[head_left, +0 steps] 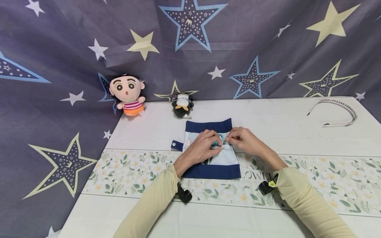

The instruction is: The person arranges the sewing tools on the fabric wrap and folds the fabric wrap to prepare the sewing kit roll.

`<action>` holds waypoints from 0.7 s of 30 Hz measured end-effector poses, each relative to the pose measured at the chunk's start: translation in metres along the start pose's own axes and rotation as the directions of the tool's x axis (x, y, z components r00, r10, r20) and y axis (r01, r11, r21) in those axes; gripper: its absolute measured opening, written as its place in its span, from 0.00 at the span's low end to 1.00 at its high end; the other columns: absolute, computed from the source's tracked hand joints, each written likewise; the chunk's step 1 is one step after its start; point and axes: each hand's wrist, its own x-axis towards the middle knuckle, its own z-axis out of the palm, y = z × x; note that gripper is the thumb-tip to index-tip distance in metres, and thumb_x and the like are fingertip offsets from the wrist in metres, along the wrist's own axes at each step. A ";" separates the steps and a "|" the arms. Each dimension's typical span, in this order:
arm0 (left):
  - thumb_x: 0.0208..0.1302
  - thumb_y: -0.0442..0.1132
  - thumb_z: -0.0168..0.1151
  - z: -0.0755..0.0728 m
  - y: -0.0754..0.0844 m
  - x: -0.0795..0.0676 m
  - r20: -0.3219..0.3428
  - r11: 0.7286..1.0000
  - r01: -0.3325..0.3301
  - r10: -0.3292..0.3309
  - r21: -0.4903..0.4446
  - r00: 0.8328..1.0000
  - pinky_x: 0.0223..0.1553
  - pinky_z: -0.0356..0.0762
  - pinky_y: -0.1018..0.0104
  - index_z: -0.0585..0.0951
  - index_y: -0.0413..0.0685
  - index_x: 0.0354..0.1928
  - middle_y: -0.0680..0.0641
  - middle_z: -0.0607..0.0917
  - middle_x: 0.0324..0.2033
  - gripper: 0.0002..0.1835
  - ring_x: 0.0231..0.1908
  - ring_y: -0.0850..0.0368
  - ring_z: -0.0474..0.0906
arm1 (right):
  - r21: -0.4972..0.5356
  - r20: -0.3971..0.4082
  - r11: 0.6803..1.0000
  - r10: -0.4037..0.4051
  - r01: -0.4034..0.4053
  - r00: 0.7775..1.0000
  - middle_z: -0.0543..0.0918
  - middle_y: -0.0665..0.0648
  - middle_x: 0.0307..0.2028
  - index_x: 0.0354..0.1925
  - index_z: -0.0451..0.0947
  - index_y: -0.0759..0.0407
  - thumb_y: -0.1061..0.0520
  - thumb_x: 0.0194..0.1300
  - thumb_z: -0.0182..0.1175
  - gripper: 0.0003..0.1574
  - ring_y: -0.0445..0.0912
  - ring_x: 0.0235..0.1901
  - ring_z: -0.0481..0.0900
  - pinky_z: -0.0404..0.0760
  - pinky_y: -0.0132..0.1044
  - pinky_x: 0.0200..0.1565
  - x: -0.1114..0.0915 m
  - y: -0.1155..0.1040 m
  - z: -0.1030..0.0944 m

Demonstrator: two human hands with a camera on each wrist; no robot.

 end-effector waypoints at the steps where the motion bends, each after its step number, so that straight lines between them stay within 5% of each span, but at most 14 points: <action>1: 0.71 0.39 0.69 0.000 0.000 0.000 0.000 1.000 0.000 0.000 -0.002 1.000 0.55 0.71 0.56 0.86 0.50 0.40 0.48 0.82 0.46 0.02 0.48 0.51 0.75 | 0.002 0.003 1.000 -0.003 0.003 1.000 0.81 0.50 0.32 0.31 0.88 0.57 0.65 0.74 0.62 0.14 0.46 0.30 0.72 0.71 0.40 0.35 0.000 0.000 0.000; 21: 0.70 0.41 0.69 -0.003 0.001 -0.002 0.015 0.999 0.034 -0.034 0.008 0.999 0.56 0.71 0.56 0.87 0.50 0.42 0.49 0.82 0.48 0.04 0.50 0.51 0.75 | 0.030 -0.009 0.999 0.013 -0.013 1.000 0.81 0.53 0.37 0.40 0.89 0.62 0.64 0.75 0.61 0.10 0.46 0.31 0.74 0.74 0.37 0.34 -0.001 0.000 0.000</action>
